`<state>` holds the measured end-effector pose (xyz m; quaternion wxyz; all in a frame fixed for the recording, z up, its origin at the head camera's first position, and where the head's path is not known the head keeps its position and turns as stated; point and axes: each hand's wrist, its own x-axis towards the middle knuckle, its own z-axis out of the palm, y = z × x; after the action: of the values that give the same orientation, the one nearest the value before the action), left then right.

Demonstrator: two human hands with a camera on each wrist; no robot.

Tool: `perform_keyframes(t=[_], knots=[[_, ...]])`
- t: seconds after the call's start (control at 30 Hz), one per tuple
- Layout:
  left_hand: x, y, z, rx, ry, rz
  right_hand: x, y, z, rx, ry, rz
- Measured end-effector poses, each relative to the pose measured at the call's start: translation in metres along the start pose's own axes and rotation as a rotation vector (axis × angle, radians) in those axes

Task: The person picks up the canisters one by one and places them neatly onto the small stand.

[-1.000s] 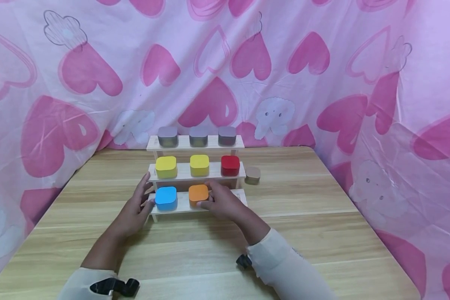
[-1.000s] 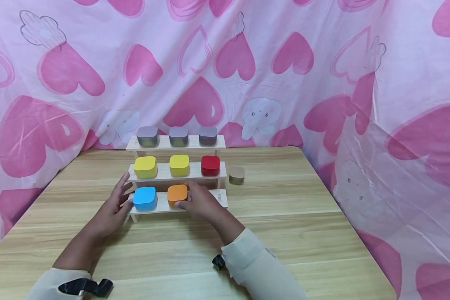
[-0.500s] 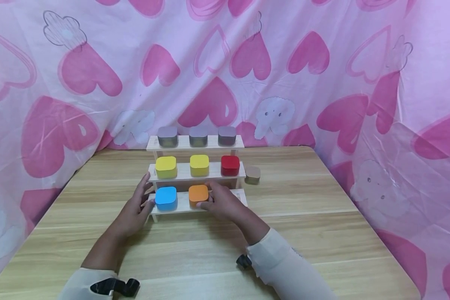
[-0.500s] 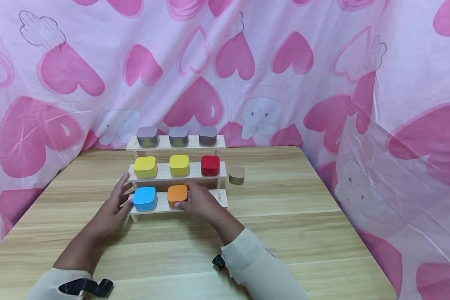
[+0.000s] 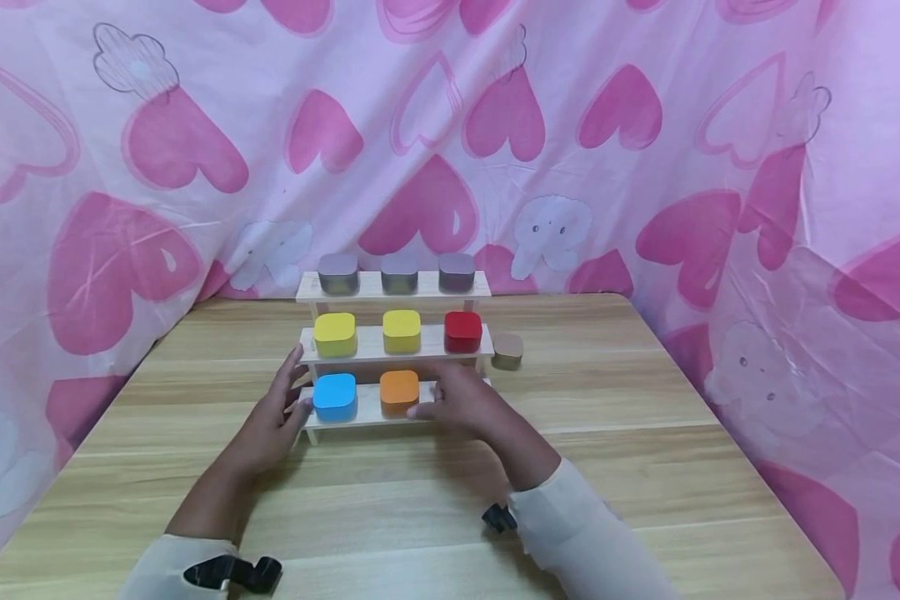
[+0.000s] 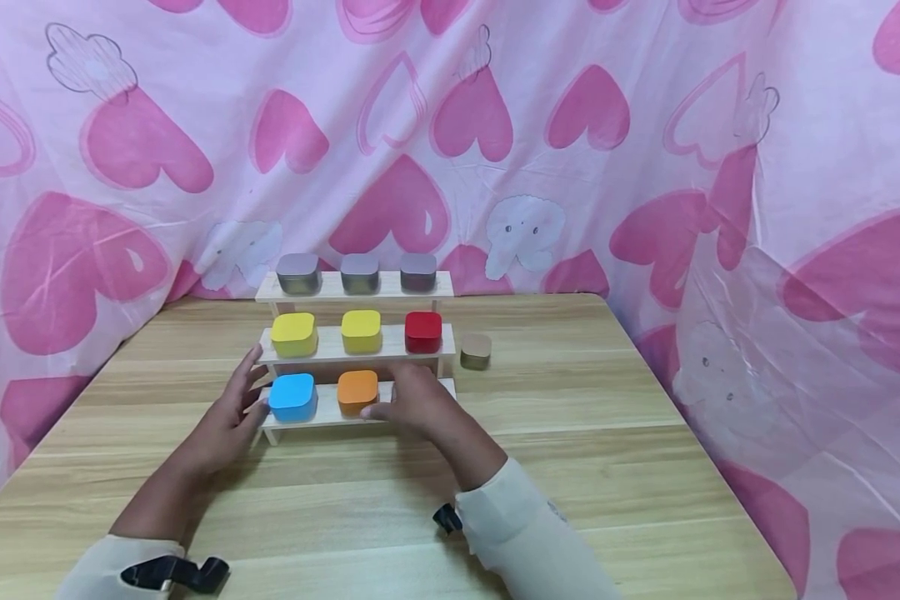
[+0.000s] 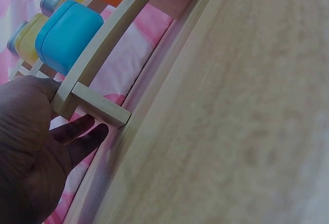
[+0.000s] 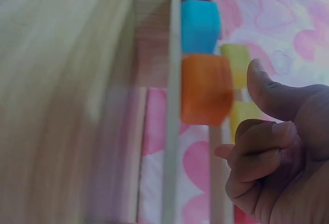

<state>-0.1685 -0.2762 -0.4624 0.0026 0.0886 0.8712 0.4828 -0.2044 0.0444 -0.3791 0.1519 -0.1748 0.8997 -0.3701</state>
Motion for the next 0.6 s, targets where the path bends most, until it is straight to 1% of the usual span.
perform_keyframes(t=[0.2, 0.33, 0.4, 0.47, 0.6], knots=[[0.001, 0.001, 0.001, -0.003, -0.006, -0.016, -0.013, -0.003, -0.020, -0.065, -0.018, -0.055], [0.000, 0.002, 0.001, -0.001, -0.008, -0.023, -0.026, -0.008, -0.034, -0.088, -0.023, -0.058], [0.000, 0.002, 0.000, 0.000, -0.008, -0.027, -0.032, -0.011, -0.041, -0.083, -0.020, -0.041], [0.001, 0.002, 0.001, 0.001, -0.008, -0.031, -0.039, -0.014, -0.049, -0.078, -0.007, -0.039], [0.001, 0.001, 0.000, 0.009, -0.006, -0.035, -0.049, -0.016, -0.063, -0.072, 0.038, -0.075]])
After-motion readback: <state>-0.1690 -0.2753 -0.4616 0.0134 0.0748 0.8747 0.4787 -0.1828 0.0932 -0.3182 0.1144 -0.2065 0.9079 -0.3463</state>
